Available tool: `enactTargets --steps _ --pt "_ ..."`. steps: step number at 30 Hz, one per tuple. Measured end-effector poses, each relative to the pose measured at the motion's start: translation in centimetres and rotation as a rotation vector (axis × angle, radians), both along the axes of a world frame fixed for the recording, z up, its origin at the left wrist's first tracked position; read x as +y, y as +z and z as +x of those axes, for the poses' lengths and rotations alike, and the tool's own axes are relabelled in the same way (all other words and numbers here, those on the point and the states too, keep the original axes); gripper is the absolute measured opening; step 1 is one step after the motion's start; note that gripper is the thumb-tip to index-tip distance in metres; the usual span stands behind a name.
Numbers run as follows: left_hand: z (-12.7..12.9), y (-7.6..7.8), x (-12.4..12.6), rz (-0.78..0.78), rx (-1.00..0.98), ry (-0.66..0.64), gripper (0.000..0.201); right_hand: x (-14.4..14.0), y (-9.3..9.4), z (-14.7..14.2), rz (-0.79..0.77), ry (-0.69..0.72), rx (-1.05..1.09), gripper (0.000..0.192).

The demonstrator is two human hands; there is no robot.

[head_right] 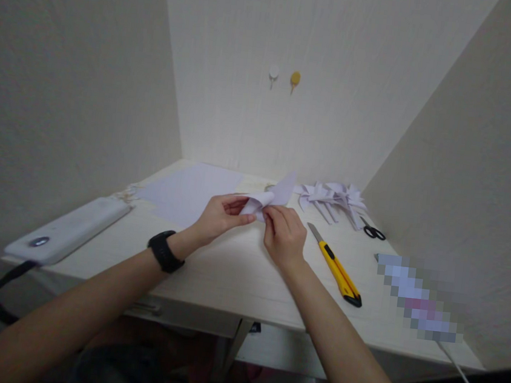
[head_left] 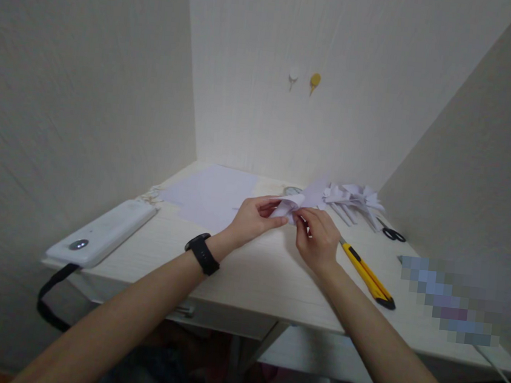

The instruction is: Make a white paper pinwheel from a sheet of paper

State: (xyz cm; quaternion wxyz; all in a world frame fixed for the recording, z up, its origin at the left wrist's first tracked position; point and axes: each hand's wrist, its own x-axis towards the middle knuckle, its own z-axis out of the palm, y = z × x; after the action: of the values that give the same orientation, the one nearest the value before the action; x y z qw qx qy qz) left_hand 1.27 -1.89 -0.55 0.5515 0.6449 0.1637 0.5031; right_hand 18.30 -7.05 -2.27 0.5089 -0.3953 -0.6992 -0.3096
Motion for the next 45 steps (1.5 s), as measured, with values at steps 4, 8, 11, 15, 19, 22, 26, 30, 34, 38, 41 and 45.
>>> enactTargets --steps 4,8,11,15,19,22,26,30,34,38,41,45 --pt "0.0 -0.01 -0.05 -0.013 -0.01 -0.006 0.052 0.01 0.01 0.04 0.018 -0.001 -0.017 0.015" --pt "0.0 -0.11 0.03 -0.007 -0.011 -0.009 0.051 0.07 -0.09 0.09 -0.002 0.001 -0.008 0.016" --pt "-0.01 -0.12 0.07 -0.003 -0.009 -0.008 0.05 0.08 -0.17 0.1 -0.011 0.007 0.004 0.017" --pt "-0.03 -0.08 0.05 -0.015 -0.02 -0.001 0.049 0.05 -0.14 0.09 -0.015 0.003 0.005 0.016" --pt "-0.07 -0.08 -0.02 -0.029 -0.01 -0.001 0.05 0.02 -0.04 0.06 -0.006 0.014 -0.006 0.015" --pt "-0.08 -0.06 -0.06 -0.027 -0.004 0.001 0.051 0.04 -0.01 0.03 0.004 0.017 -0.01 0.014" --pt "-0.05 -0.07 -0.04 -0.025 0.006 0.003 0.052 0.06 -0.03 0.01 -0.005 -0.014 -0.014 0.014" --pt "-0.02 -0.16 0.11 -0.042 -0.003 0.005 0.053 0.04 -0.05 0.03 0.007 -0.019 -0.036 0.014" --pt "-0.15 -0.09 0.08 -0.054 -0.002 -0.013 0.055 0.06 -0.1 0.05 0.039 -0.003 -0.047 0.014" --pt "-0.29 -0.05 -0.03 -0.04 0.052 -0.007 0.056 0.11 -0.17 0.03 0.051 0.026 -0.051 0.017" --pt "-0.34 -0.1 -0.03 -0.034 0.071 -0.005 0.057 0.09 -0.2 0.02 0.044 0.029 -0.053 0.018" --pt "-0.45 -0.05 -0.06 -0.024 0.092 -0.017 0.056 0.02 -0.21 0.04 0.033 0.058 -0.046 0.019"
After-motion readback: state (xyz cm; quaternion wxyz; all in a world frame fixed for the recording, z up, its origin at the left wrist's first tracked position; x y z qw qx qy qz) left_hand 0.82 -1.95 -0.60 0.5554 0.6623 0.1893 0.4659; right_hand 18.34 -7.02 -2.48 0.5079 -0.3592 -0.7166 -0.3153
